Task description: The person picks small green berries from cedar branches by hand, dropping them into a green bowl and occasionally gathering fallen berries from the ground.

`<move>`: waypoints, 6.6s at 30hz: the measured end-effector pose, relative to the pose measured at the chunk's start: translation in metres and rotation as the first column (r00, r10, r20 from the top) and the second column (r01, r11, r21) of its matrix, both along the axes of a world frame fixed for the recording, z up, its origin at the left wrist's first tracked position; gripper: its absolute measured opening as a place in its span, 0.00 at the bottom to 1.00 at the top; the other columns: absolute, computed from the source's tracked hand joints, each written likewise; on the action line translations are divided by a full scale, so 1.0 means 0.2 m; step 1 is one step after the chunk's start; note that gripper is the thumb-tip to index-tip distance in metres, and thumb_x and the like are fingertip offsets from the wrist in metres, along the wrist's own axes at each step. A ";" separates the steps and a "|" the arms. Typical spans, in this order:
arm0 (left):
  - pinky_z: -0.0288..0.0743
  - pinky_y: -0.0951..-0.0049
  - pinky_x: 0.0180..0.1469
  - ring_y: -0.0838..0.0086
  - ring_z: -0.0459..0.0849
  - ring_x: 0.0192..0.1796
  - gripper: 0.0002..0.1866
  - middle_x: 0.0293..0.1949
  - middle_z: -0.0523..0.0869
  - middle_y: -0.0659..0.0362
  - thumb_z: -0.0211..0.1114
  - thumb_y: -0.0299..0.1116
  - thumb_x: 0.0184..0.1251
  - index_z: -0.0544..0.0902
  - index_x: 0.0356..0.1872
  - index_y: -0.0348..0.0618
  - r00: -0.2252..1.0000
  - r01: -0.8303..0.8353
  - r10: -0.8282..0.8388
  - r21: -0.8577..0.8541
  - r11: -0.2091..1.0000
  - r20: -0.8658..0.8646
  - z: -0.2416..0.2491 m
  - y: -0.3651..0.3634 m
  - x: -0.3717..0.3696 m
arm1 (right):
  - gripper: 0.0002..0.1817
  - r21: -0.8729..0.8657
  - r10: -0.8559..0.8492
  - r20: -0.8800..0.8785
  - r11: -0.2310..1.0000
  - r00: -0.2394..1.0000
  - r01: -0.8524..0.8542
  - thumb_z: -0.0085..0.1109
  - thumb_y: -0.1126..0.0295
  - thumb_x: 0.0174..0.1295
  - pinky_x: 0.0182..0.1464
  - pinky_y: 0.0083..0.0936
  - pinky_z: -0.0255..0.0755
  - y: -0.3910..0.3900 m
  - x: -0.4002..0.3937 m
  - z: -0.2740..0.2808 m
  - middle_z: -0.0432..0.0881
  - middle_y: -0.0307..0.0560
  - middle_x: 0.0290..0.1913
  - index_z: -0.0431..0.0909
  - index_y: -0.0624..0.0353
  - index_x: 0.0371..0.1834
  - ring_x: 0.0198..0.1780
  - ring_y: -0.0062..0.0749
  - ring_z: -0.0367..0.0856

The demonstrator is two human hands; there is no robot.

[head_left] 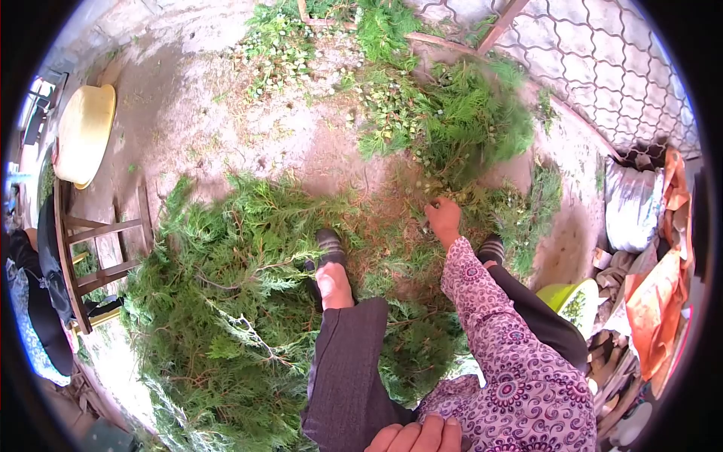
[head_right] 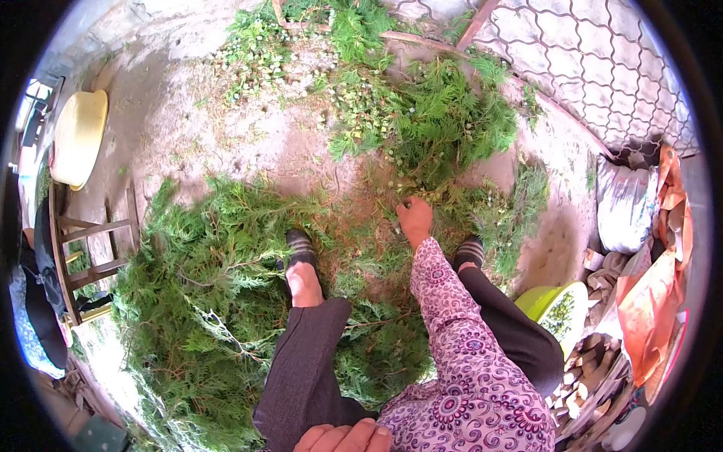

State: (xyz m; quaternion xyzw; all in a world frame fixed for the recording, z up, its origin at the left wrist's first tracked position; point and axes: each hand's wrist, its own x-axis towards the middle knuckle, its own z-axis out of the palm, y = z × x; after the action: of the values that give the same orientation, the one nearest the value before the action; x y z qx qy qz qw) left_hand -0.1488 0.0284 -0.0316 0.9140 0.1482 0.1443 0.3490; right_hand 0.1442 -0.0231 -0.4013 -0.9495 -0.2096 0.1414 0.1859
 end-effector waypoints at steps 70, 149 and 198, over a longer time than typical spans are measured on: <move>0.69 0.73 0.34 0.69 0.76 0.32 0.11 0.35 0.79 0.53 0.60 0.28 0.51 0.75 0.38 0.38 0.995 -0.033 0.026 -0.066 0.997 -0.095 0.01 -0.02 0.00 | 0.12 0.215 0.173 -0.183 0.968 0.968 -0.132 0.60 0.64 0.49 0.22 0.24 0.70 0.22 0.07 -0.11 0.78 0.44 0.28 0.77 0.60 0.33 0.24 0.25 0.76; 0.70 0.61 0.38 0.58 0.78 0.36 0.11 0.28 0.77 0.52 0.64 0.35 0.49 0.73 0.30 0.41 0.803 0.499 -0.305 0.297 0.814 -0.512 -0.08 -0.33 0.68 | 0.23 -0.175 -0.029 -0.185 0.984 0.982 -0.004 0.53 0.54 0.46 0.49 0.39 0.68 -1.18 0.45 0.32 0.79 0.54 0.43 0.80 0.61 0.38 0.44 0.47 0.75; 0.66 0.70 0.52 0.76 0.77 0.42 0.12 0.37 0.82 0.59 0.66 0.30 0.54 0.78 0.40 0.38 0.896 0.048 0.426 -0.980 0.194 0.128 0.11 -0.05 0.71 | 0.14 0.560 0.451 -0.756 0.071 0.474 0.826 0.58 0.62 0.57 0.37 0.22 0.69 -0.51 -0.14 1.86 0.77 0.37 0.36 0.73 0.57 0.42 0.35 0.23 0.73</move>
State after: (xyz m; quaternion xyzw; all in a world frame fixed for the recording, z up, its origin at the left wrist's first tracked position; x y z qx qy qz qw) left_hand -0.0072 0.0191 -0.0101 0.4210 0.2496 0.2337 0.8401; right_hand 0.1171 -0.1255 -0.0298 -0.3661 0.0433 0.3670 0.8541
